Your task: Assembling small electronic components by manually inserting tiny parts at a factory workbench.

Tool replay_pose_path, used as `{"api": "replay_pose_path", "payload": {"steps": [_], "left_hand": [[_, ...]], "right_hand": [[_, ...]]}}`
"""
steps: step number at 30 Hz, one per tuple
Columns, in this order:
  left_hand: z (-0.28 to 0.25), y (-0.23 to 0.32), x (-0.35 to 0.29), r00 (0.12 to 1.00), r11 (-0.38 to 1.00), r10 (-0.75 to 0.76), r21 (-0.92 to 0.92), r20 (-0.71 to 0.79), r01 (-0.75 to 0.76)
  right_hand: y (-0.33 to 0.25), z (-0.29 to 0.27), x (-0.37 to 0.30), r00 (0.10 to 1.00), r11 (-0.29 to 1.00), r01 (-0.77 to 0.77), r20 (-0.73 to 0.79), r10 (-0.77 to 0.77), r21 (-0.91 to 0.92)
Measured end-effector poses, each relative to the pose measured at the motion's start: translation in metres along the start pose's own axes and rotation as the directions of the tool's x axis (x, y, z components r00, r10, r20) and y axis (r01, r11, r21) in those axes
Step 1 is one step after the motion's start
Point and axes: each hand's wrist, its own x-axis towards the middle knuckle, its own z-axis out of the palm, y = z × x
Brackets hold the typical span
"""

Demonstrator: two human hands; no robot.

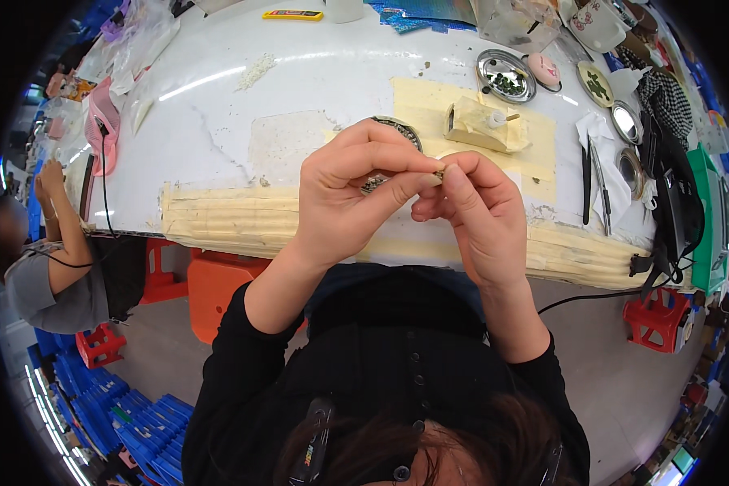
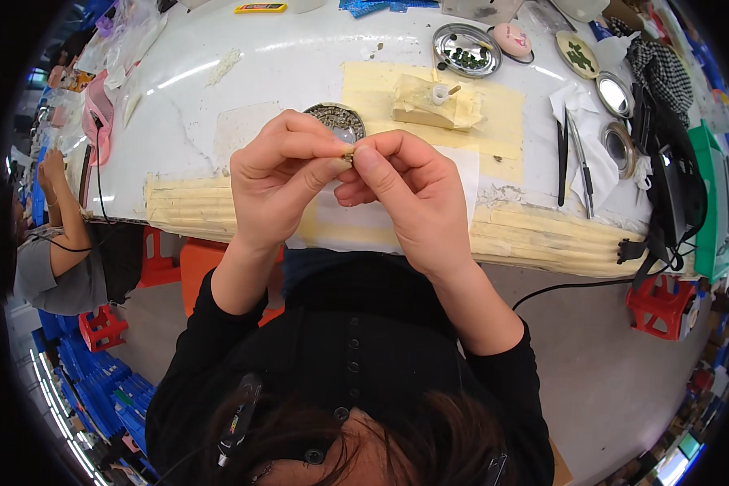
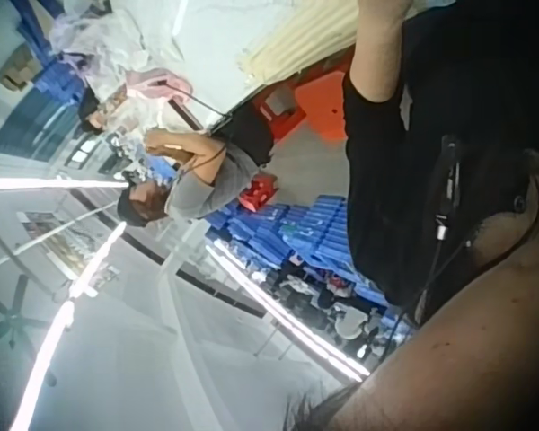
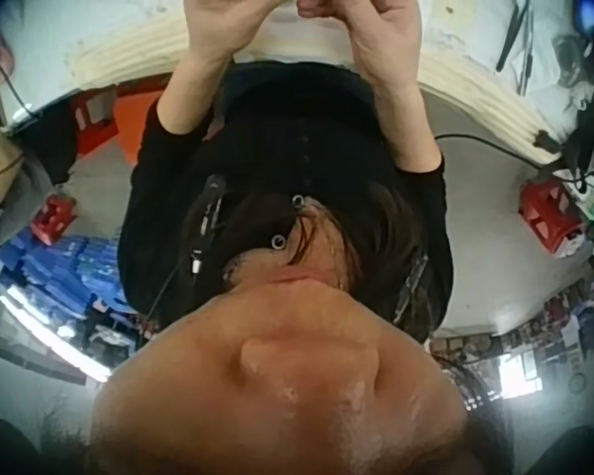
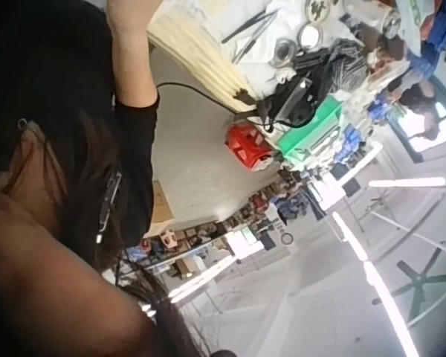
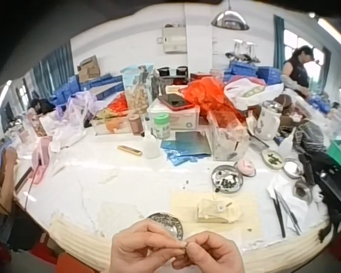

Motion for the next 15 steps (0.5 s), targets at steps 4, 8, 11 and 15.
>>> {"api": "replay_pose_path", "payload": {"steps": [4,8,11,15], "left_hand": [[0.0020,0.0013,0.0027,0.969,0.908,0.246,0.348,0.006,-0.233],[0.0049,-0.0015,0.0026,0.928,0.811,0.372,0.486,0.001,-0.325],[0.0049,-0.0002,0.0013,0.941,0.824,0.340,0.484,-0.007,-0.294],[0.0035,0.0000,0.0014,0.947,0.855,0.320,0.424,0.021,-0.298]], "right_hand": [[-0.0034,0.0101,-0.0070,0.968,0.882,0.194,-0.064,-0.244,-0.429],[-0.0001,0.0097,-0.0091,0.902,0.658,0.333,0.024,-0.432,-0.675],[0.0018,0.0088,-0.0097,0.874,0.577,0.370,0.062,-0.483,-0.728],[-0.0013,0.0081,-0.0056,0.944,0.832,0.257,-0.056,-0.324,-0.491]]}}
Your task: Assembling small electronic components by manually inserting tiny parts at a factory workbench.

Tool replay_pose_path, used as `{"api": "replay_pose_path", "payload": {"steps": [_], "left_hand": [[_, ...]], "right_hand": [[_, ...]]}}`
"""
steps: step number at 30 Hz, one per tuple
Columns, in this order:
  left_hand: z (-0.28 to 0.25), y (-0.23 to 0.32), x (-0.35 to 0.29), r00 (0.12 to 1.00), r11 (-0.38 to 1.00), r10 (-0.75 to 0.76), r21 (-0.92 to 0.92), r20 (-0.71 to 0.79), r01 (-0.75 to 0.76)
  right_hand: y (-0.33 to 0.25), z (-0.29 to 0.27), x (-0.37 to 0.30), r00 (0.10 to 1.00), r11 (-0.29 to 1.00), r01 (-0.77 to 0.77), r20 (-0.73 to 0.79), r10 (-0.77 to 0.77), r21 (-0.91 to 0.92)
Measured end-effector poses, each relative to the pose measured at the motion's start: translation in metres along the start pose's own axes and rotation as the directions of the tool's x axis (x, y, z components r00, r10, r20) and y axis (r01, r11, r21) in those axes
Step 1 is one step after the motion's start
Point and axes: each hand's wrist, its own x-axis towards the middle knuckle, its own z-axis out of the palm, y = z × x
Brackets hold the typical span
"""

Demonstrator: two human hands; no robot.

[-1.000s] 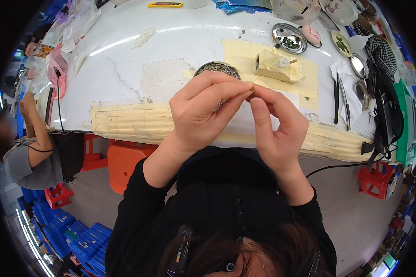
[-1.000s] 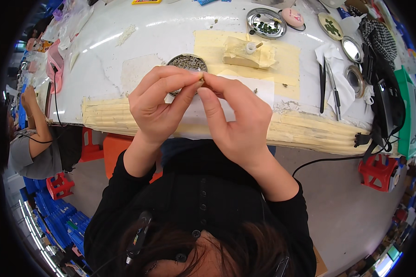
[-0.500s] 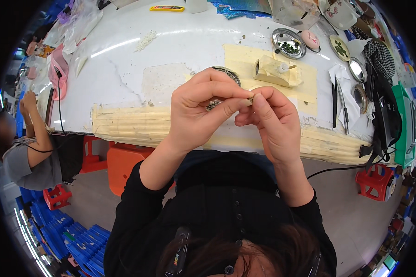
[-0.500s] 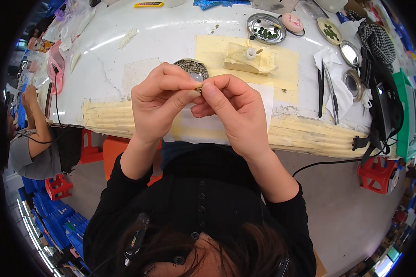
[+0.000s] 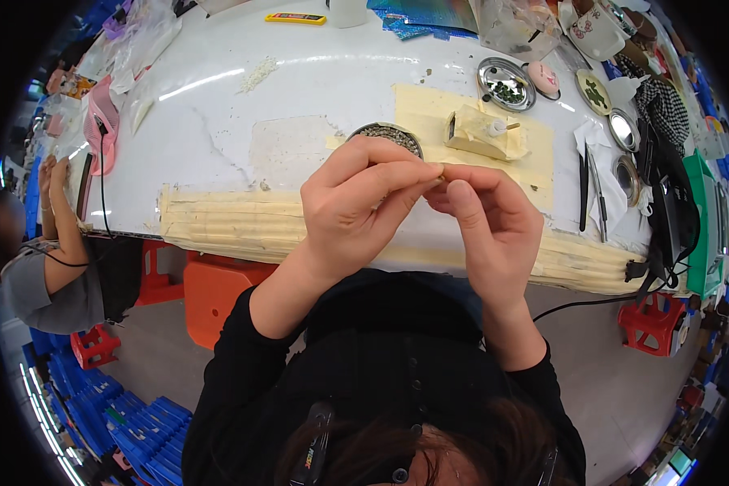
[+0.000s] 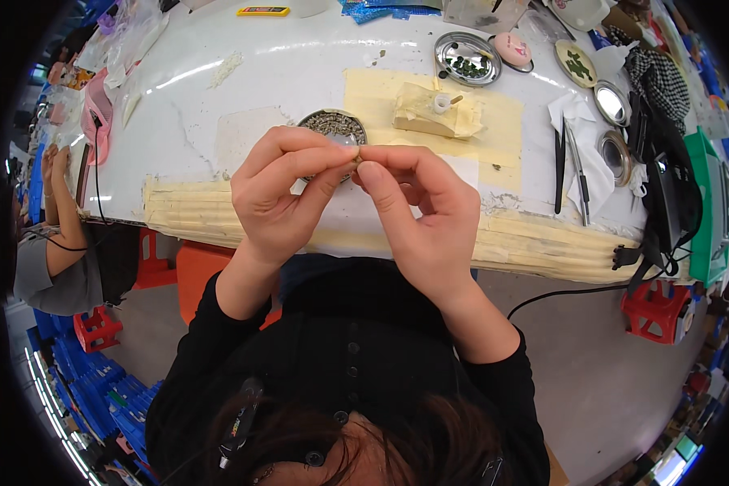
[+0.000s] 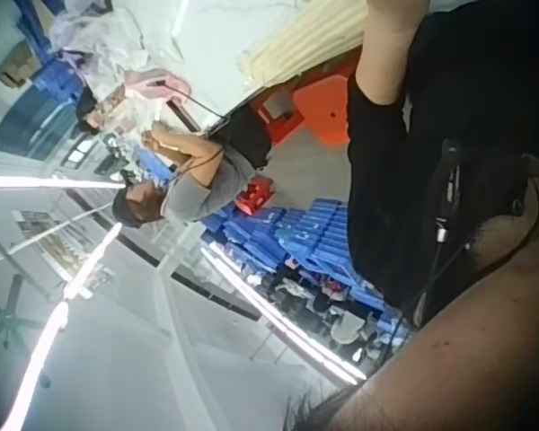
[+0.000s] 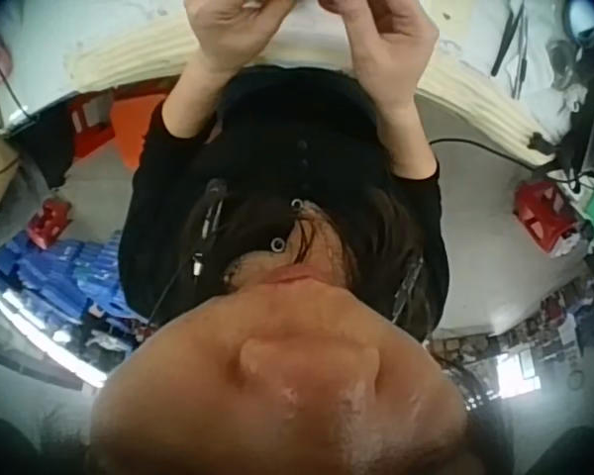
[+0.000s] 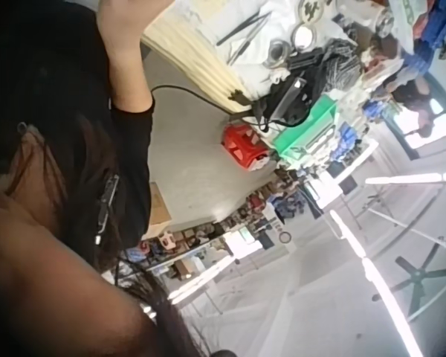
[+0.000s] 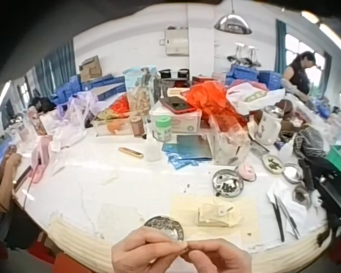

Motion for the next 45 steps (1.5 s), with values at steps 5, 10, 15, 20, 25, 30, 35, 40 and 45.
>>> {"api": "replay_pose_path", "payload": {"steps": [5,10,15,20,25,30,35,40,45], "left_hand": [[-0.005,0.002,0.002,0.989,0.971,-0.122,-0.197,0.086,0.137],[-0.007,0.000,0.001,0.981,0.954,-0.165,-0.234,0.104,0.186],[0.002,0.003,0.000,0.999,1.000,-0.009,0.004,0.039,0.008],[-0.001,0.004,-0.001,0.995,0.997,-0.056,-0.045,0.086,0.060],[0.000,0.004,0.001,0.994,1.000,-0.005,0.003,0.109,0.005],[0.003,0.003,0.000,0.993,0.999,0.019,0.027,0.113,-0.022],[-0.006,0.002,-0.001,0.962,0.927,-0.195,-0.283,0.192,0.244],[-0.007,-0.001,0.001,0.971,0.938,-0.141,-0.287,0.193,0.193],[-0.002,0.006,0.000,0.992,0.998,-0.057,-0.020,0.110,0.060]], "right_hand": [[0.002,-0.007,0.003,0.957,0.897,-0.288,0.139,0.255,0.334],[0.004,-0.004,0.000,0.969,0.905,-0.245,0.118,0.217,0.348],[0.007,0.003,-0.005,0.976,0.934,0.182,-0.058,-0.210,-0.309],[0.003,-0.004,-0.004,0.999,1.000,-0.013,-0.036,0.012,-0.006],[0.001,-0.012,0.000,0.980,0.948,-0.201,0.047,0.195,0.247],[0.001,-0.012,-0.002,0.993,0.984,-0.121,0.002,0.122,0.134],[0.004,-0.017,0.000,0.912,0.766,-0.410,0.228,0.341,0.494],[0.003,-0.012,-0.002,0.916,0.757,-0.401,0.228,0.330,0.516],[-0.002,-0.006,-0.007,0.992,0.980,-0.123,-0.003,0.125,0.159]]}}
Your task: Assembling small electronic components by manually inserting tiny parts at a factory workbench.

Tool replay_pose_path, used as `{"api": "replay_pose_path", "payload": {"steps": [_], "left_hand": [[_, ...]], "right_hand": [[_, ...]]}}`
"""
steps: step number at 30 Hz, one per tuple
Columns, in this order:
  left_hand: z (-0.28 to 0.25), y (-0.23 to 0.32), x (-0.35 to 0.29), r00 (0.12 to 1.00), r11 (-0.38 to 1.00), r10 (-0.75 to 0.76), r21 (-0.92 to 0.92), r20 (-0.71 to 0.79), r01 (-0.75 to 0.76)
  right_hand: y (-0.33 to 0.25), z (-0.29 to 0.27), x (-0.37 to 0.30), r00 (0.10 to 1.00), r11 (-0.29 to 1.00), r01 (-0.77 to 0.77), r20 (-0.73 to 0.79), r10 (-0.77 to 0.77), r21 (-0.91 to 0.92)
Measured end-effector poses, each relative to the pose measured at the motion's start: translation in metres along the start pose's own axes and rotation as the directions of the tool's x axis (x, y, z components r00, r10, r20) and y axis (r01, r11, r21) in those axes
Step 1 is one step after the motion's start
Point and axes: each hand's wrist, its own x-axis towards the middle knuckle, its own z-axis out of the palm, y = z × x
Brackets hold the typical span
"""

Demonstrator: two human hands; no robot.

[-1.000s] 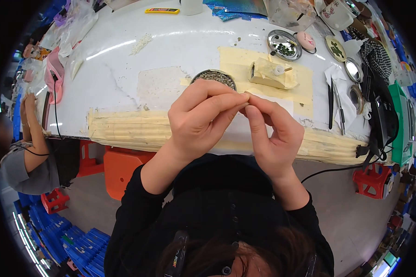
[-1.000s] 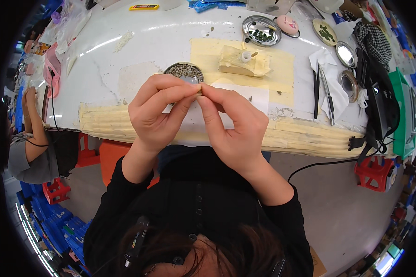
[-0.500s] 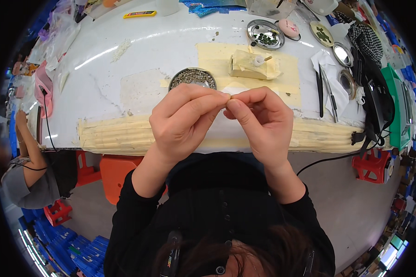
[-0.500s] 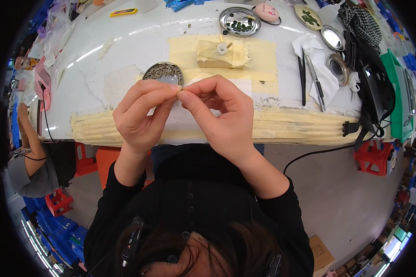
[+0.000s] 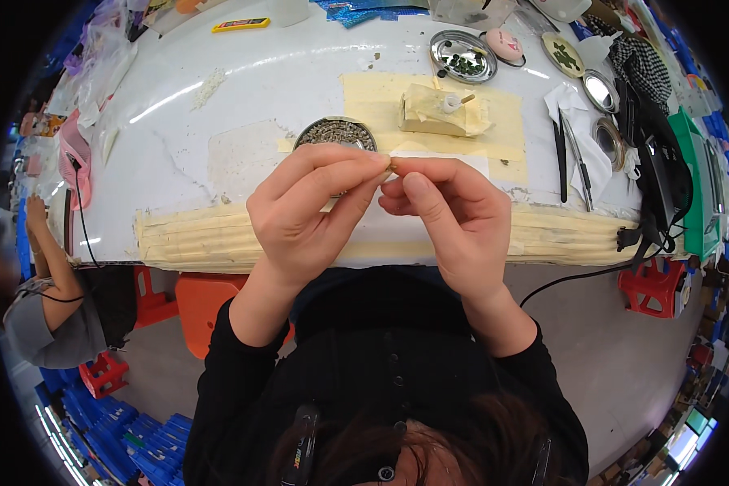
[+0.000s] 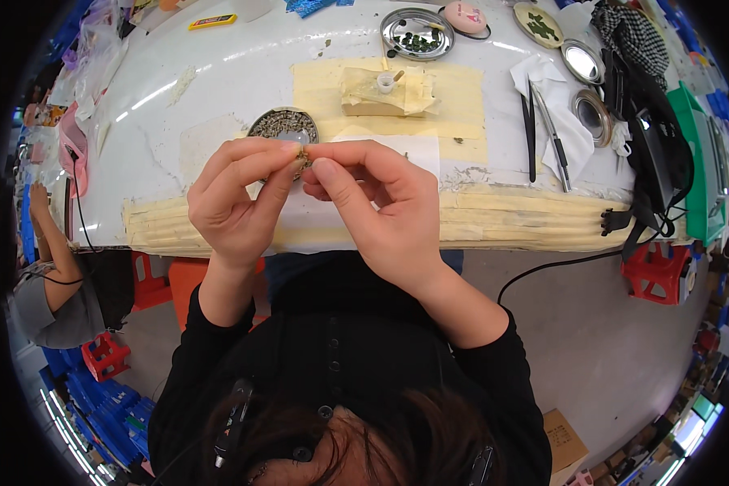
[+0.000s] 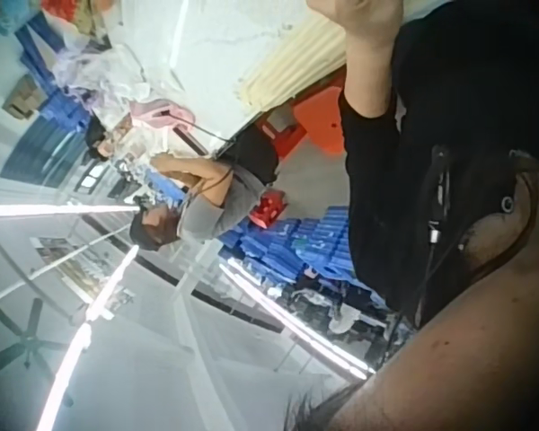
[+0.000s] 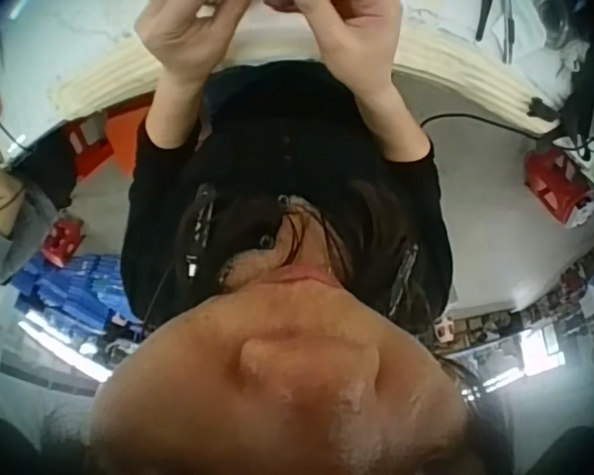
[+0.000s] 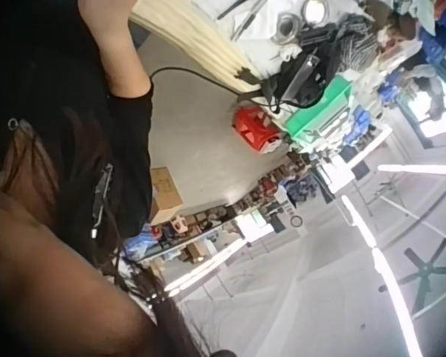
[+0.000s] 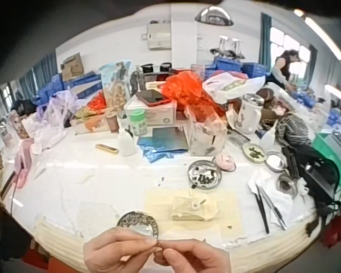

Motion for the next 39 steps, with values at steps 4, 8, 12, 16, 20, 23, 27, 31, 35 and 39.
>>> {"api": "replay_pose_path", "payload": {"steps": [4,8,12,16,20,23,27,31,35,39], "left_hand": [[0.001,0.000,0.000,1.000,1.000,0.017,0.001,0.003,-0.017],[-0.004,-0.002,0.000,0.997,0.992,-0.033,-0.120,0.068,0.041],[-0.004,-0.004,-0.001,0.978,0.925,-0.194,-0.319,0.074,0.208],[-0.006,-0.005,-0.003,0.971,0.907,-0.216,-0.346,0.106,0.240],[-0.006,-0.006,-0.002,0.986,0.965,-0.148,-0.210,0.069,0.160],[-0.001,-0.005,0.000,0.989,0.974,-0.142,-0.183,-0.030,0.135],[-0.001,-0.001,0.000,0.994,0.992,-0.105,-0.070,-0.031,0.103],[0.000,0.000,0.000,0.995,0.987,-0.099,-0.129,-0.012,0.097],[-0.006,-0.005,-0.002,0.987,0.948,-0.127,-0.280,0.100,0.150],[-0.006,-0.008,-0.003,0.985,0.945,-0.141,-0.285,0.097,0.163]], "right_hand": [[0.003,0.002,0.001,0.992,0.979,0.128,-0.003,-0.130,-0.161],[0.002,-0.003,0.005,0.993,0.981,-0.116,0.049,0.110,0.156],[0.003,-0.003,0.007,0.979,0.948,-0.197,0.106,0.175,0.252],[0.005,-0.002,0.007,0.984,0.953,-0.160,0.115,0.134,0.258],[0.000,0.003,0.002,0.999,0.994,-0.029,0.018,0.027,0.109],[-0.001,0.006,0.000,0.998,0.997,0.069,-0.012,-0.069,-0.023],[0.005,0.005,0.000,0.983,0.964,0.181,-0.002,-0.185,-0.195],[0.004,-0.002,0.004,0.999,0.997,0.012,0.030,-0.014,0.073],[0.004,-0.005,0.007,0.986,0.959,-0.156,0.091,0.138,0.236],[0.009,0.000,0.006,0.992,0.963,-0.113,0.086,0.095,0.244]]}}
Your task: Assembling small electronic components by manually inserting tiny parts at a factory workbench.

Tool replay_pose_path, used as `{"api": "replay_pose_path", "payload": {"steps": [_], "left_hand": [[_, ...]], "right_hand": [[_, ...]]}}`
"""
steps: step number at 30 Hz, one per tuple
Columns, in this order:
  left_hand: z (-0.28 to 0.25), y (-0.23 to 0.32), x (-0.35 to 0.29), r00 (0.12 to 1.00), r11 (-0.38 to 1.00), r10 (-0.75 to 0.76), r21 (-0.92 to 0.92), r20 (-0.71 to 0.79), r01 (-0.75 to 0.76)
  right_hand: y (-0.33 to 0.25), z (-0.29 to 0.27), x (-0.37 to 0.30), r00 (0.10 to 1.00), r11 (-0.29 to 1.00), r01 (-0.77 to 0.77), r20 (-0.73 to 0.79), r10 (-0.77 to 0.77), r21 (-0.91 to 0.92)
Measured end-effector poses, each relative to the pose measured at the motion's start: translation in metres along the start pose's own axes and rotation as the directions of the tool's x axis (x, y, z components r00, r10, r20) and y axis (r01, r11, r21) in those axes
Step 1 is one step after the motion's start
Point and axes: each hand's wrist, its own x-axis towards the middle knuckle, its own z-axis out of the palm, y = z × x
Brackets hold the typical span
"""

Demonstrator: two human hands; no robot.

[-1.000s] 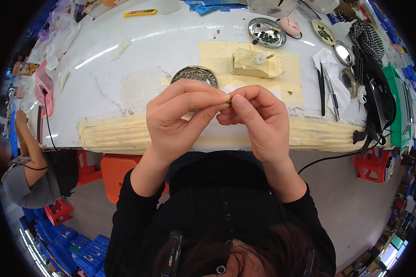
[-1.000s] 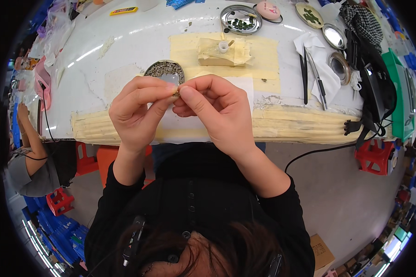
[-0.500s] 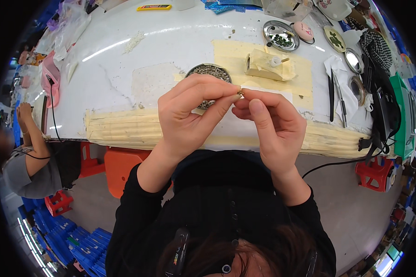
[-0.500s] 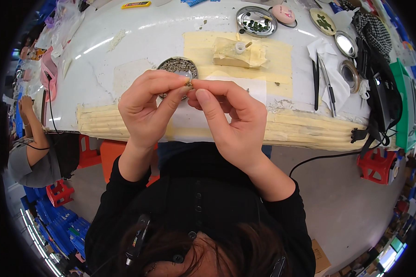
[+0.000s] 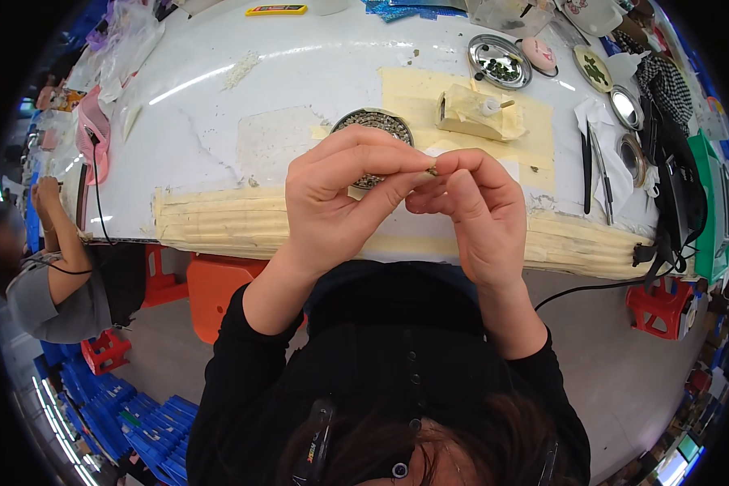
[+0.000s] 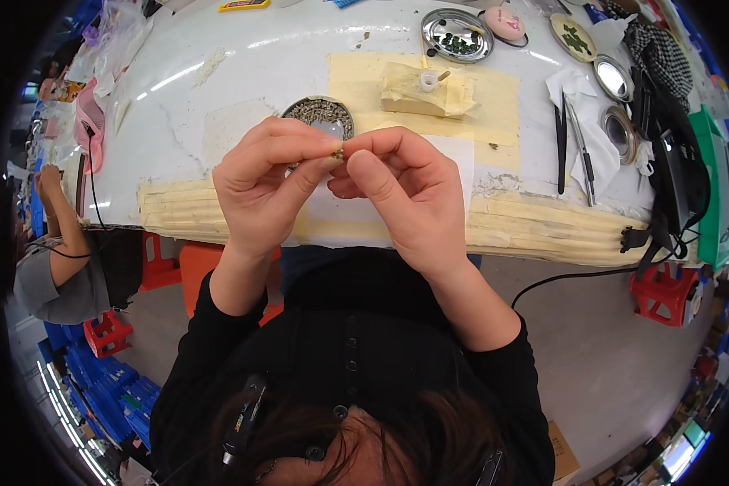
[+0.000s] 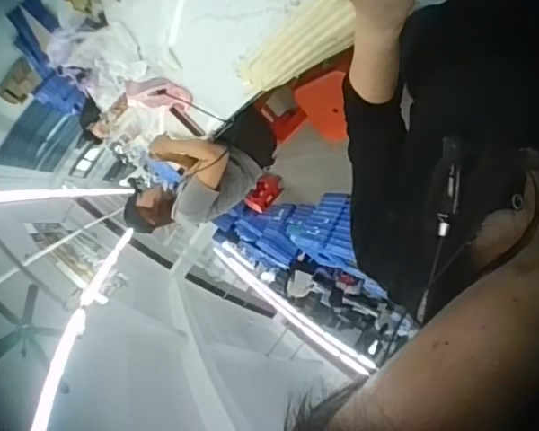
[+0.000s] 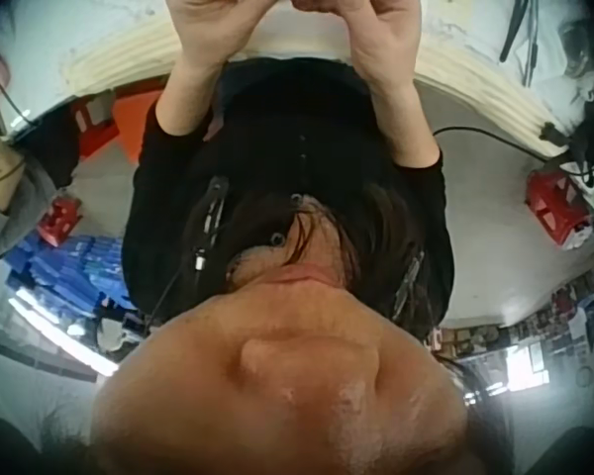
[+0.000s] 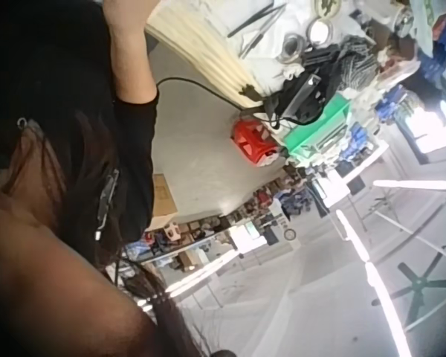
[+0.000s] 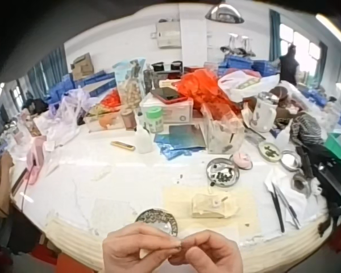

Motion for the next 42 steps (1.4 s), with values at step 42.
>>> {"api": "replay_pose_path", "payload": {"steps": [42], "left_hand": [[0.0063,0.0016,0.0025,0.991,0.967,0.122,0.231,-0.064,-0.104]], "right_hand": [[0.0015,0.0044,-0.0036,0.898,0.677,0.365,0.051,-0.437,-0.639]]}}
